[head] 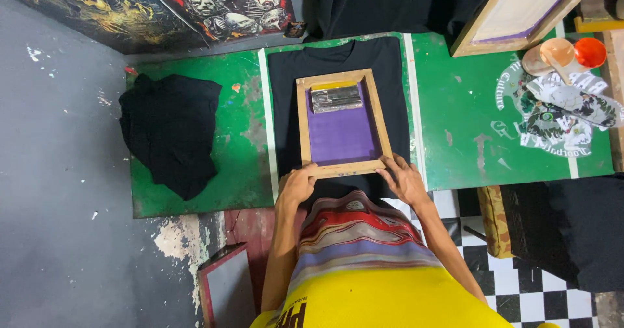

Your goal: The person unfolds a black t-shirt and smooths it flat on a green workbench. They then place a wooden screen printing frame over the shirt and use a squeegee to press purple ink through the screen onto the fabric.

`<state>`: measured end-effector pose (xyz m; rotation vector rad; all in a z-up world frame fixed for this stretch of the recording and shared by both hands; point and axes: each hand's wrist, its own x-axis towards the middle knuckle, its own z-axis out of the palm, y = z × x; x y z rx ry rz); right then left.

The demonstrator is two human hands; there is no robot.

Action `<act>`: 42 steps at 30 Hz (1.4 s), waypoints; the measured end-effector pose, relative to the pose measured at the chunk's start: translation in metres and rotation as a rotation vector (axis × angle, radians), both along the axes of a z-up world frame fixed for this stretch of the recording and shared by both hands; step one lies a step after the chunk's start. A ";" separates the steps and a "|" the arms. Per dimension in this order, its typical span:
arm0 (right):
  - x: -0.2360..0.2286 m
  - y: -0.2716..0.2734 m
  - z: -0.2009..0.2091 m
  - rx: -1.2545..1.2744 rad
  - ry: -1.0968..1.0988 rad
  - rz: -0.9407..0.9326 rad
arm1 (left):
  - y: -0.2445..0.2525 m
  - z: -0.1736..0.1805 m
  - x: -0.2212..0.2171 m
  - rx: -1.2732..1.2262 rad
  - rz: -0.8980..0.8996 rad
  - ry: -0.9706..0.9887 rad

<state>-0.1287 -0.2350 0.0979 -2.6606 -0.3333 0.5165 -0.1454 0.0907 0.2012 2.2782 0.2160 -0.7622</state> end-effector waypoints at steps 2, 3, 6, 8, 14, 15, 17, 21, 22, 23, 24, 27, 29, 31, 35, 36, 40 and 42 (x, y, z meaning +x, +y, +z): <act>0.000 0.003 0.005 -0.014 0.003 -0.003 | 0.000 -0.008 -0.002 0.019 -0.001 -0.014; 0.000 0.003 0.005 -0.014 0.005 0.000 | 0.001 -0.011 -0.004 0.020 0.001 -0.012; -0.001 0.003 0.006 -0.032 0.005 0.023 | 0.002 -0.017 -0.007 -0.022 0.004 -0.020; -0.001 0.002 0.005 -0.031 0.030 0.026 | 0.001 -0.015 -0.007 -0.043 0.002 -0.015; -0.002 0.003 -0.004 -0.192 0.147 0.053 | 0.002 -0.068 -0.017 -0.003 -0.042 0.078; -0.004 0.005 -0.008 -0.193 0.154 0.054 | 0.000 -0.076 -0.019 -0.003 -0.041 0.084; -0.008 0.009 -0.017 -0.223 0.173 0.045 | -0.002 -0.091 -0.026 0.035 -0.091 0.106; -0.016 0.014 -0.049 -0.237 0.159 0.054 | -0.001 -0.147 -0.042 0.061 -0.136 0.159; -0.018 0.014 -0.060 -0.237 0.166 0.045 | -0.001 -0.172 -0.046 0.142 -0.195 0.198; -0.021 0.012 -0.070 -0.237 0.175 0.034 | -0.003 -0.197 -0.052 0.222 -0.256 0.239; -0.018 0.012 -0.076 -0.238 0.189 0.035 | -0.003 -0.204 -0.050 0.219 -0.258 0.253; -0.016 0.014 -0.070 -0.232 0.245 0.019 | -0.009 -0.218 -0.048 0.194 -0.220 0.282; -0.010 0.017 -0.042 -0.076 0.337 -0.144 | -0.019 -0.220 -0.039 0.439 -0.239 0.228; -0.004 0.008 -0.093 0.044 0.112 -0.192 | -0.030 -0.218 0.000 0.488 -0.273 0.202; 0.031 0.012 -0.123 0.301 -0.259 -0.392 | -0.056 -0.200 0.097 0.538 -0.243 -0.013; 0.042 0.018 -0.118 0.296 -0.251 -0.397 | -0.060 -0.200 0.118 0.534 -0.250 -0.006; 0.083 0.035 -0.124 0.117 -0.388 -0.384 | -0.075 -0.196 0.181 0.553 -0.328 -0.124; 0.090 0.043 -0.126 0.024 -0.470 -0.349 | -0.079 -0.209 0.196 0.566 -0.380 -0.117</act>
